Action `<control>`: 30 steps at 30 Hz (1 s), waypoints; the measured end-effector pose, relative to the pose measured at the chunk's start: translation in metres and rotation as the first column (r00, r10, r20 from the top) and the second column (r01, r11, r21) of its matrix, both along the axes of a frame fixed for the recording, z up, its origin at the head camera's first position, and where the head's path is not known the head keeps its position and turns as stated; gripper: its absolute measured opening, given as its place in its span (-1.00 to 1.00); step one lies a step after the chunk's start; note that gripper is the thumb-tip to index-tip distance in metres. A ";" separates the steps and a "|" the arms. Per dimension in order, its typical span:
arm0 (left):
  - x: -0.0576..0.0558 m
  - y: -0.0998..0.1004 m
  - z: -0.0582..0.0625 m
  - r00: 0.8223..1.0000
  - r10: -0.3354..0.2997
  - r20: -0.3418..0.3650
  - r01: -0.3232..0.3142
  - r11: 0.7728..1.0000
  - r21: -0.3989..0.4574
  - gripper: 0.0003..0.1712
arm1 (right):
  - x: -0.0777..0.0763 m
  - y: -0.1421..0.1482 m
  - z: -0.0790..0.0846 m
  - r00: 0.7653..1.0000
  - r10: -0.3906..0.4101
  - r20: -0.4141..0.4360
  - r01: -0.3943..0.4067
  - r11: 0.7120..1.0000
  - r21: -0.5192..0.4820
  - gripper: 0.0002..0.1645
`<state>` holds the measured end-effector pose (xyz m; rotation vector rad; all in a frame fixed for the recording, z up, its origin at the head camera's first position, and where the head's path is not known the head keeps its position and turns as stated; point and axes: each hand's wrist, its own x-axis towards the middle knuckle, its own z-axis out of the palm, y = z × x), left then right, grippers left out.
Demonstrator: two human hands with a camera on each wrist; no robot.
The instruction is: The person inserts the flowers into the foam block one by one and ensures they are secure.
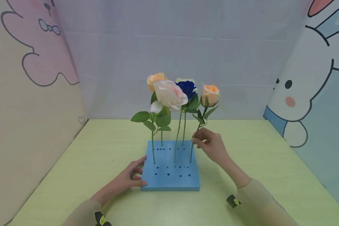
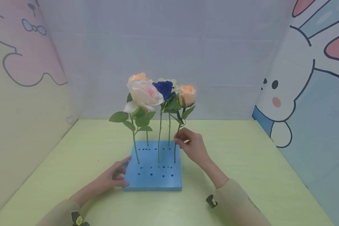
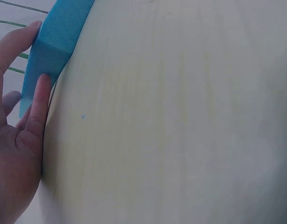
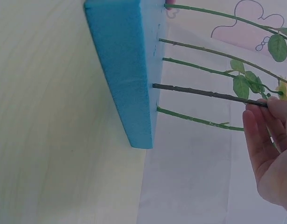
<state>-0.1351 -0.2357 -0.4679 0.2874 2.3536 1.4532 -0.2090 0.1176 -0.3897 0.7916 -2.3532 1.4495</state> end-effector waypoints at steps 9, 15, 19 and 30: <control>0.002 0.001 0.004 1.000 0.005 0.000 -0.005 1.000 0.002 0.13 | -0.006 0.005 0.004 0.992 0.042 0.119 -0.048 0.997 0.055 -0.90; 0.001 0.001 0.004 1.000 0.007 -0.005 -0.007 1.000 0.000 0.14 | -0.008 0.006 0.008 0.981 0.057 0.183 -0.071 0.995 0.070 -0.91; 0.001 0.001 0.003 1.000 0.007 -0.006 -0.007 1.000 0.003 0.14 | -0.009 0.006 0.009 0.978 0.062 0.199 -0.079 0.994 0.075 -0.90; 0.001 0.000 0.003 1.000 0.001 -0.008 -0.001 1.000 0.008 0.13 | -0.002 0.007 0.005 0.987 -0.014 0.159 0.005 0.998 0.059 -0.83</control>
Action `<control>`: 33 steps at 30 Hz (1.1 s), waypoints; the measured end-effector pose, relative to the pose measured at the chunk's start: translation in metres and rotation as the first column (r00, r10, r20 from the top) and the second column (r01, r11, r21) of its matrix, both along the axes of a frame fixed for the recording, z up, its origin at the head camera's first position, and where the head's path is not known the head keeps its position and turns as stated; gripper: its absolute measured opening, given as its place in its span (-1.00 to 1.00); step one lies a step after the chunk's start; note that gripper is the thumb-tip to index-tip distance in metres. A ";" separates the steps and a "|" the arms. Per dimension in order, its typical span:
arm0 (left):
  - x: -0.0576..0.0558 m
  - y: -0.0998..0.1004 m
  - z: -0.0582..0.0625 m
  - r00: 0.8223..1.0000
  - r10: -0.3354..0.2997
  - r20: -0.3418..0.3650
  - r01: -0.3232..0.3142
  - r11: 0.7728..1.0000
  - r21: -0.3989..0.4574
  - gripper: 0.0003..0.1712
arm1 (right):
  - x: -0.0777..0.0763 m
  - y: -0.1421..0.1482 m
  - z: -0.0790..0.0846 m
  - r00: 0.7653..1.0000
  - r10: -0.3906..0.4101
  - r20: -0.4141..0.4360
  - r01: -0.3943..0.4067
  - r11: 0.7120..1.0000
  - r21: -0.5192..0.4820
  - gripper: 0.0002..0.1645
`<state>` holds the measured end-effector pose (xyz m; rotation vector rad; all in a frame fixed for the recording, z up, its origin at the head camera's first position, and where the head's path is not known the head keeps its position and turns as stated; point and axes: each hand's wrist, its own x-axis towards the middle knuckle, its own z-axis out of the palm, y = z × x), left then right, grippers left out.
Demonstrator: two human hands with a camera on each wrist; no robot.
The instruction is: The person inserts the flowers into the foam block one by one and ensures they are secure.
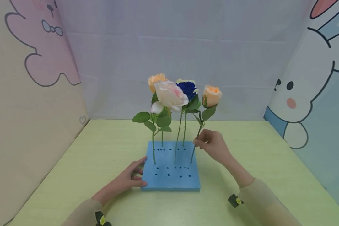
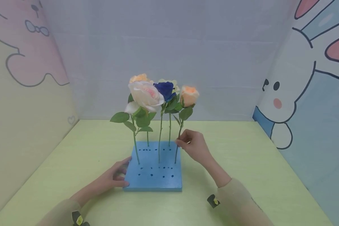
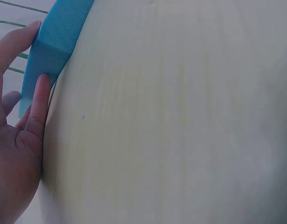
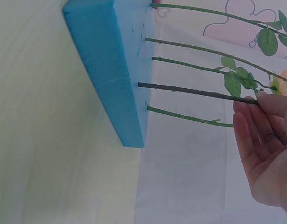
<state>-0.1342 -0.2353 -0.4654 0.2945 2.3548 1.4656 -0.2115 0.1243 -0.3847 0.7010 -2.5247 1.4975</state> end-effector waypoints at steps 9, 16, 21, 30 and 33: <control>0.000 0.000 0.000 1.000 -0.004 -0.006 0.004 1.000 0.001 0.13 | 0.004 -0.007 -0.003 0.999 -0.025 -0.044 0.025 1.000 0.005 -0.82; 0.000 0.000 -0.002 1.000 0.006 -0.003 -0.006 1.000 -0.007 0.13 | 0.005 -0.008 -0.003 0.999 -0.002 -0.043 0.002 1.000 0.010 -0.82; -0.001 -0.001 -0.006 1.000 0.018 0.010 -0.018 1.000 -0.022 0.15 | 0.004 -0.008 -0.003 1.000 -0.004 -0.030 0.005 0.999 0.039 -0.82; -0.002 -0.001 -0.005 1.000 0.015 0.010 -0.015 1.000 -0.006 0.14 | 0.002 -0.006 -0.003 0.999 -0.034 -0.024 0.034 0.999 0.016 -0.87; -0.002 0.000 -0.005 1.000 0.007 0.002 -0.007 1.000 -0.009 0.13 | 0.002 -0.006 -0.005 0.999 -0.033 -0.028 0.034 0.999 0.007 -0.87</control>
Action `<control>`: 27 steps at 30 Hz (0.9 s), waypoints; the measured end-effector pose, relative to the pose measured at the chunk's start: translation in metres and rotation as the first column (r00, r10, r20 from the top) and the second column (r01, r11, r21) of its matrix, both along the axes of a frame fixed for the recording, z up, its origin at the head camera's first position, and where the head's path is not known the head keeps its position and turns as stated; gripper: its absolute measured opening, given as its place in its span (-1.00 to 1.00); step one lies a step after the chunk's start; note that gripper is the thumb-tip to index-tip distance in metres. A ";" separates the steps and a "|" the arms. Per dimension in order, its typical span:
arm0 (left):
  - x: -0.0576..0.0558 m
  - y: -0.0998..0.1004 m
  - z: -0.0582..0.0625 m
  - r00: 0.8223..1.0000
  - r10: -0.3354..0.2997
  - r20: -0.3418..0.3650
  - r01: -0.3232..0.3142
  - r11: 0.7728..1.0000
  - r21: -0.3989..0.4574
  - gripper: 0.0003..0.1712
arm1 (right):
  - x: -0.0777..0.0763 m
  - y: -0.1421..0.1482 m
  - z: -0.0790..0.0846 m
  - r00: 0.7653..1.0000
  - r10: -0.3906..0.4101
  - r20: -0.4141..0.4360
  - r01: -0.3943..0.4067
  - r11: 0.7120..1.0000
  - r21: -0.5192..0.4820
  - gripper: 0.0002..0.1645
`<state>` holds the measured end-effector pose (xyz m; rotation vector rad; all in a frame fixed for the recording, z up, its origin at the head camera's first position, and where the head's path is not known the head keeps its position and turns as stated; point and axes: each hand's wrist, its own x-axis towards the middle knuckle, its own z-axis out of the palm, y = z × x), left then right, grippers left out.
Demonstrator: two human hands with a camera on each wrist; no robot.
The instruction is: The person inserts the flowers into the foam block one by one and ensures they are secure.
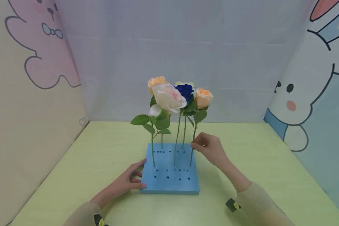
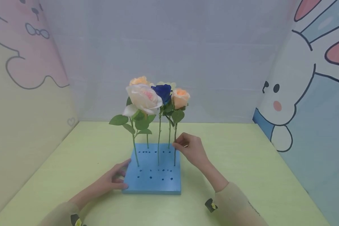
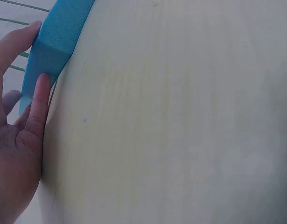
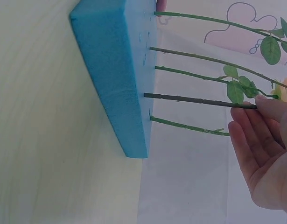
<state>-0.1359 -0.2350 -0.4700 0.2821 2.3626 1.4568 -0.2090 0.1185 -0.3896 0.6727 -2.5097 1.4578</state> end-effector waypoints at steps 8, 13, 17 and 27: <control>0.001 0.001 -0.002 1.000 0.013 0.017 -0.013 1.000 0.004 0.11 | -0.001 -0.002 -0.004 1.000 0.002 -0.024 -0.002 1.000 0.006 -0.90; 0.001 0.000 -0.003 1.000 0.009 0.014 -0.009 1.000 0.001 0.12 | -0.001 -0.002 -0.003 1.000 0.005 -0.018 -0.005 1.000 0.018 -0.90; 0.000 0.001 -0.003 1.000 0.010 0.013 -0.010 1.000 -0.003 0.13 | 0.000 -0.001 -0.003 1.000 0.007 -0.018 -0.006 1.000 0.025 -0.91; -0.005 -0.008 0.001 0.996 0.039 -0.085 -0.040 0.999 -0.019 -0.01 | 0.007 0.009 -0.001 0.998 0.016 -0.053 -0.012 0.997 0.072 -0.83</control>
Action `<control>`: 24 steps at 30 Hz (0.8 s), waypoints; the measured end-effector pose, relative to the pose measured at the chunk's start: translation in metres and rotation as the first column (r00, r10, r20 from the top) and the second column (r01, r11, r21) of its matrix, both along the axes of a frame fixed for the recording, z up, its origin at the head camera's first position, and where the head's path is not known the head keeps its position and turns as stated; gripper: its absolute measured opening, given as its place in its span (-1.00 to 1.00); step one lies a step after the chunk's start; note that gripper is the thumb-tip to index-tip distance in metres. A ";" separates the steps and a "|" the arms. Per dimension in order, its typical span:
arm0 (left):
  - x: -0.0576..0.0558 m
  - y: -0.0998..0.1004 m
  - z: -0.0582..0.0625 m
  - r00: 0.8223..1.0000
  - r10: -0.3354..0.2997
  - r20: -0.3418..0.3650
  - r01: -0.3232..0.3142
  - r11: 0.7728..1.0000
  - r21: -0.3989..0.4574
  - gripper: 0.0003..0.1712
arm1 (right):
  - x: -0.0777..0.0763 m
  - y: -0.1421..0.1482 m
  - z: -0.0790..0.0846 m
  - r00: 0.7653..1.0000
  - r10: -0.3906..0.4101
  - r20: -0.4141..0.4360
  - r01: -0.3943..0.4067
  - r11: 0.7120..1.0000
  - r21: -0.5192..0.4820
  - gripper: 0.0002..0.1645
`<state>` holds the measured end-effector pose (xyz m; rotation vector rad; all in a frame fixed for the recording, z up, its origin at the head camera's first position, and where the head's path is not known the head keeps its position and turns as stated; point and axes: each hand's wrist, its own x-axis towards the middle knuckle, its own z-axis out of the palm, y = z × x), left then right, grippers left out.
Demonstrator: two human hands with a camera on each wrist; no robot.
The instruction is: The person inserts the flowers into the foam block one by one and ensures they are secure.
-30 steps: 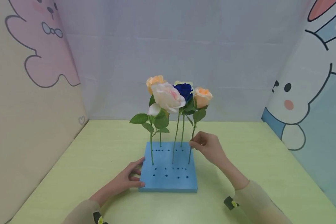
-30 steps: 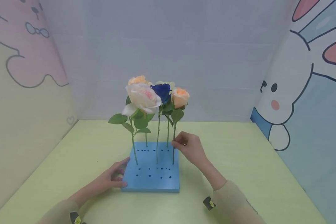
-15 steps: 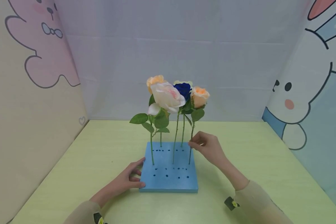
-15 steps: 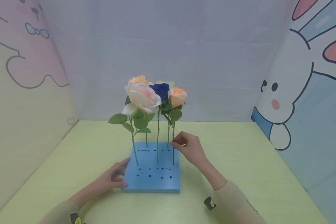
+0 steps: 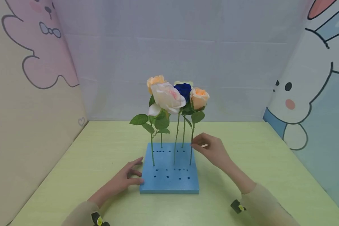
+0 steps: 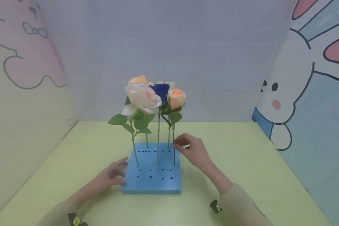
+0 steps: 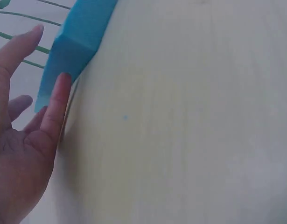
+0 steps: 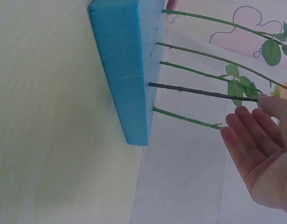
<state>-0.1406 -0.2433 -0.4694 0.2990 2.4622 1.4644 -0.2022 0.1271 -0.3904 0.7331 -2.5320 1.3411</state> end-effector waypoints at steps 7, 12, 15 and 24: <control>-0.003 -0.022 0.041 0.893 -0.053 -0.447 -0.112 0.935 -0.336 -0.15 | 0.018 0.037 0.003 0.970 -0.056 -0.239 0.098 0.981 0.169 -0.53; -0.004 -0.047 0.062 0.711 -0.272 -0.648 -0.284 0.732 -0.619 -0.05 | 0.025 0.082 -0.001 0.895 -0.068 -0.442 0.238 0.908 0.344 -0.19; -0.009 -0.065 0.063 0.686 -0.310 -0.659 -0.345 0.658 -0.669 0.04 | 0.023 0.112 -0.007 0.882 -0.054 -0.468 0.286 0.851 0.441 -0.04; -0.014 -0.105 0.049 0.770 -0.235 -0.593 -0.376 0.584 -0.719 0.17 | 0.018 0.161 -0.034 0.901 -0.097 -0.422 0.345 0.751 0.564 0.13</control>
